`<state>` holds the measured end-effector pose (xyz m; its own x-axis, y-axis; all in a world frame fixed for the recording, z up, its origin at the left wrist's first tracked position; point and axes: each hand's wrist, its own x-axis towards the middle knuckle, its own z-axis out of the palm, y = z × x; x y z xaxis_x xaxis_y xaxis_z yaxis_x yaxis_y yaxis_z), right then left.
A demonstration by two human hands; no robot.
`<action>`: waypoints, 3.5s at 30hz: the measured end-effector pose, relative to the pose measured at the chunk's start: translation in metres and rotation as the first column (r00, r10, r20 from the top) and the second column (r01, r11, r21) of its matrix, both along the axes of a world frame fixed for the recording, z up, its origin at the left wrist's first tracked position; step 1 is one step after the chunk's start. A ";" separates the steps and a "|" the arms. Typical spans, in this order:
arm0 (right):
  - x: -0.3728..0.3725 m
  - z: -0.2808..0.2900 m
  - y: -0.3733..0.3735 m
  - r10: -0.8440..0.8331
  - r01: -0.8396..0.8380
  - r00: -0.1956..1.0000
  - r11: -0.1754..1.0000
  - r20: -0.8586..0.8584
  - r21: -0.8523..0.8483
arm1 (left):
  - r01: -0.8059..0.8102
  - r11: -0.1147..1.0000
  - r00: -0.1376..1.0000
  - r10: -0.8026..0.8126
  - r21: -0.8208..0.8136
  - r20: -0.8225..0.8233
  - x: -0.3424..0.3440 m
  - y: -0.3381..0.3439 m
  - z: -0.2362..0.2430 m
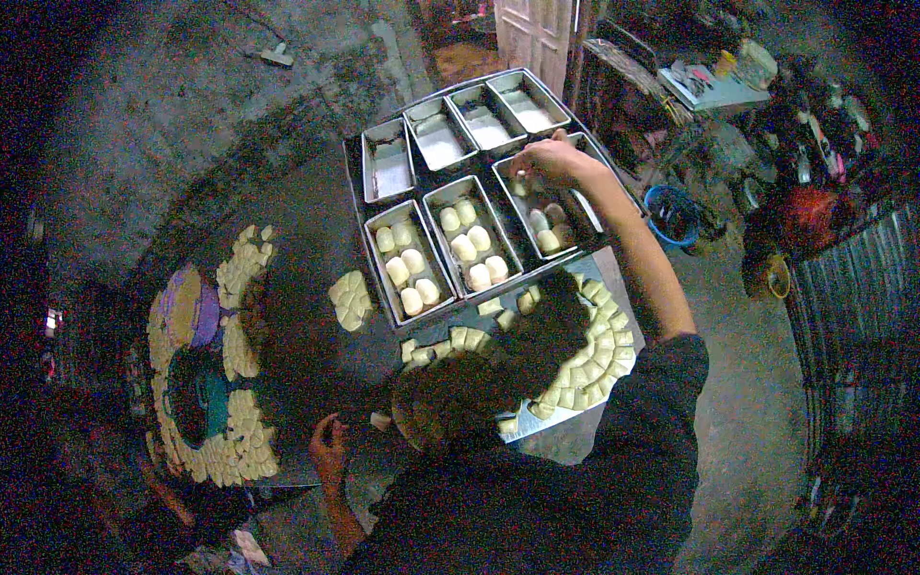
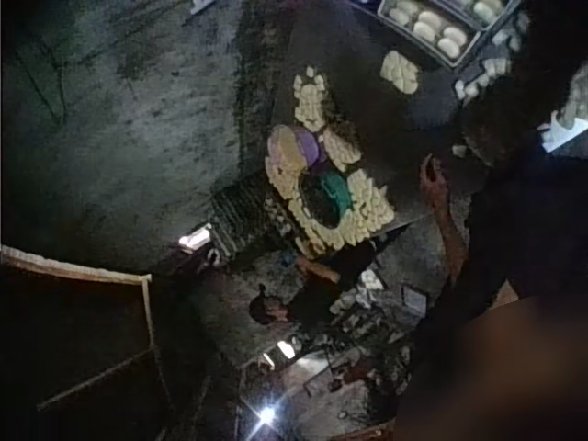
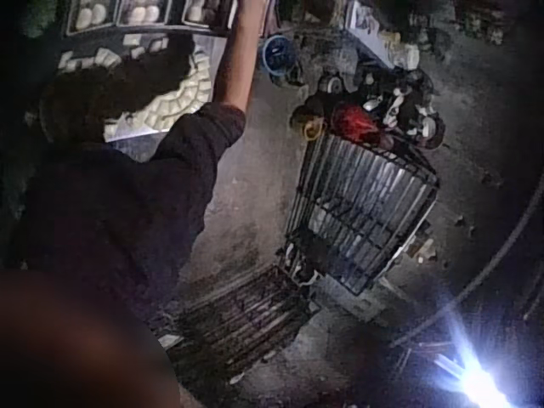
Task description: The person prepares bread by taking small pieces of dough, dipping them in a bowl, shaping them by hand, and placing them into metal baking pans.
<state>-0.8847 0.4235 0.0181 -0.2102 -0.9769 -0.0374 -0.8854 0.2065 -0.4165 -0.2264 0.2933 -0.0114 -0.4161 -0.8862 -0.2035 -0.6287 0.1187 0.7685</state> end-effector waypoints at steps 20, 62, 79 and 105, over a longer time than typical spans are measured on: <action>0.059 0.000 -0.005 0.003 0.001 0.997 0.998 -0.074 0.055 | -0.013 0.999 0.998 0.016 -0.049 0.057 0.080 -0.007 -0.056; 0.700 -0.156 -0.355 -0.084 0.547 0.194 0.836 0.977 -0.037 | 0.433 0.735 0.901 -0.368 -0.522 0.229 0.331 -0.092 -0.088; 0.612 0.066 -0.122 0.270 0.258 0.767 0.700 0.581 -0.666 | -0.117 0.993 0.600 0.064 -0.008 -0.797 0.101 -0.011 0.072; 0.824 -0.023 -0.500 0.616 -0.639 0.758 0.768 -0.216 -0.051 | -0.570 0.767 0.334 0.544 0.295 -0.770 0.274 -0.175 -0.091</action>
